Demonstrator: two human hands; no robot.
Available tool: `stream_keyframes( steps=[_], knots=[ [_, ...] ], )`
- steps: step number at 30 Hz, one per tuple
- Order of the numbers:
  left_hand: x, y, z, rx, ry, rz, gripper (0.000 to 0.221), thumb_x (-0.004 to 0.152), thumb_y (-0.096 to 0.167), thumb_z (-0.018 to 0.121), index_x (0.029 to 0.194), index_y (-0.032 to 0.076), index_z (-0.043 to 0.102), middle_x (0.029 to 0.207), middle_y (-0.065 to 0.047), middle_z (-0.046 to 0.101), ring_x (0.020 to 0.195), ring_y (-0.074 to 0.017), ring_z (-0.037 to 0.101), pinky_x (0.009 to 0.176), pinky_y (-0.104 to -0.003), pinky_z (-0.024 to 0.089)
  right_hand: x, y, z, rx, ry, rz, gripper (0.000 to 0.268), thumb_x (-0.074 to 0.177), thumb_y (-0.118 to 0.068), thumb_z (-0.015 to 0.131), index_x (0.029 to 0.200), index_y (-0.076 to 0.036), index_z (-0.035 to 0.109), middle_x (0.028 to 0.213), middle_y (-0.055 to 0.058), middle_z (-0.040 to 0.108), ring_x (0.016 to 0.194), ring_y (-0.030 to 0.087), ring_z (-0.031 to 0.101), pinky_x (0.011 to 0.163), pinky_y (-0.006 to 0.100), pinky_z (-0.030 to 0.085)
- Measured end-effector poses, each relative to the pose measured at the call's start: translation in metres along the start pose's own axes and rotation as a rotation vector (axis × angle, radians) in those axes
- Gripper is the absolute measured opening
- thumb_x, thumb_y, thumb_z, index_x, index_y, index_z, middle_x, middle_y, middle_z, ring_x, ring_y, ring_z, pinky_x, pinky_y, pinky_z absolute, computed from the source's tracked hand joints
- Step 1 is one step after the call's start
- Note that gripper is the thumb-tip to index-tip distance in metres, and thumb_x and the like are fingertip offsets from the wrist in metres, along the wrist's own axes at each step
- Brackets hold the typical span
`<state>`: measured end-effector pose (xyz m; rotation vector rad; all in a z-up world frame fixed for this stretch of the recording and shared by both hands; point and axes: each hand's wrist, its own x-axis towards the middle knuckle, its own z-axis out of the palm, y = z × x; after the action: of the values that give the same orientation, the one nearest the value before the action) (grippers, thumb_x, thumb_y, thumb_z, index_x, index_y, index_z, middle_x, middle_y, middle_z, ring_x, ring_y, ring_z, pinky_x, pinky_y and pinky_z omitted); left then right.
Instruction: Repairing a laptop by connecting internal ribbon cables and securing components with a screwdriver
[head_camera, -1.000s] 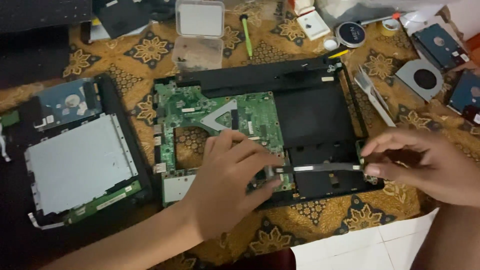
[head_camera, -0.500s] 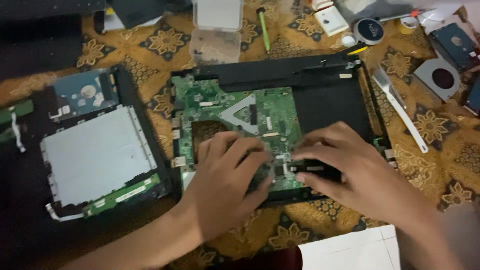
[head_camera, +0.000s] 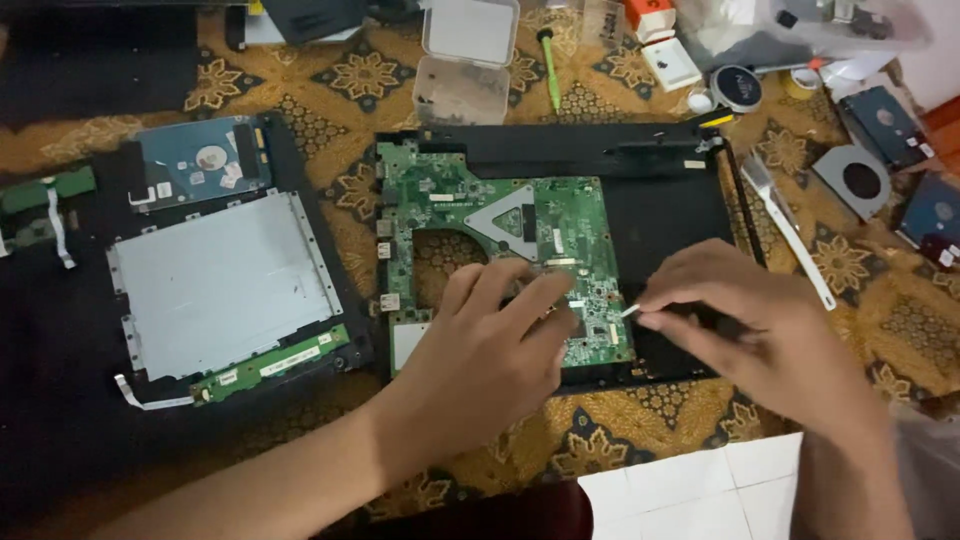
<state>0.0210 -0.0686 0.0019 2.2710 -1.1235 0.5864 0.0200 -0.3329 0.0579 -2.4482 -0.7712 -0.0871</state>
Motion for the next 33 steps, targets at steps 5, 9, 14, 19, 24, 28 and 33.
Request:
stream_keyframes(
  steps=[5,9,14,19,24,28,33],
  knots=[
    [0.002,-0.001,0.003,0.025,-0.086,0.047,0.017,0.101,0.018,0.070,0.115,0.009,0.071,0.138,-0.014,0.057,0.119,-0.0378,0.052,0.091,-0.053,0.042,-0.013,0.017,-0.011,-0.113,-0.163,0.149,0.024,0.091,-0.021,0.069,0.114,-0.022,0.077,0.108,0.000,0.076,0.051,0.015,0.069,0.048,0.032,0.055],
    [0.011,-0.001,0.006,0.046,-0.121,0.080,0.024,0.094,0.018,0.074,0.116,0.008,0.071,0.134,-0.013,0.059,0.119,-0.0388,0.053,0.094,-0.052,0.044,-0.011,0.020,-0.012,-0.112,-0.257,0.200,0.019,0.091,-0.027,0.070,0.107,-0.025,0.080,0.099,-0.006,0.079,0.051,0.014,0.070,0.056,0.032,0.057],
    [0.014,-0.007,0.016,-0.081,-0.121,0.033,0.022,0.097,0.017,0.063,0.116,0.006,0.068,0.128,-0.014,0.062,0.118,-0.0354,0.054,0.092,-0.048,0.042,-0.002,0.025,-0.013,-0.134,-0.273,0.226,0.029,0.083,-0.029,0.079,0.111,-0.028,0.083,0.098,-0.010,0.088,0.061,0.010,0.082,0.058,0.031,0.065],
    [0.015,-0.009,0.011,-0.141,-0.163,0.021,0.024,0.097,0.017,0.065,0.117,0.004,0.069,0.128,-0.016,0.061,0.122,-0.0374,0.053,0.093,-0.051,0.043,0.006,0.027,-0.014,-0.049,-0.346,0.167,0.041,0.072,-0.031,0.090,0.112,-0.026,0.084,0.106,-0.007,0.089,0.080,0.009,0.090,0.070,0.024,0.076],
    [0.017,-0.010,0.011,-0.138,-0.135,0.028,0.023,0.094,0.015,0.067,0.114,0.004,0.067,0.124,-0.015,0.060,0.117,-0.0363,0.053,0.088,-0.048,0.043,0.010,0.022,-0.015,-0.065,-0.386,0.100,0.032,0.073,-0.028,0.089,0.105,-0.027,0.088,0.102,-0.006,0.088,0.081,0.011,0.088,0.067,0.026,0.075],
    [0.015,-0.012,0.011,-0.131,-0.139,0.025,0.019,0.098,0.017,0.066,0.113,0.005,0.066,0.126,-0.016,0.060,0.115,-0.0354,0.052,0.088,-0.048,0.043,0.005,0.023,-0.010,-0.128,-0.348,0.028,0.038,0.074,-0.014,0.084,0.111,-0.024,0.085,0.112,0.002,0.082,0.096,0.021,0.081,0.083,0.040,0.069],
    [0.014,-0.014,0.013,-0.121,-0.167,0.026,0.022,0.097,0.022,0.067,0.114,0.007,0.066,0.131,-0.016,0.058,0.122,-0.0365,0.051,0.094,-0.051,0.043,-0.008,0.009,-0.001,-0.128,-0.184,0.076,0.034,0.074,-0.015,0.084,0.107,-0.022,0.085,0.110,0.003,0.081,0.094,0.021,0.081,0.078,0.038,0.072]
  ],
)
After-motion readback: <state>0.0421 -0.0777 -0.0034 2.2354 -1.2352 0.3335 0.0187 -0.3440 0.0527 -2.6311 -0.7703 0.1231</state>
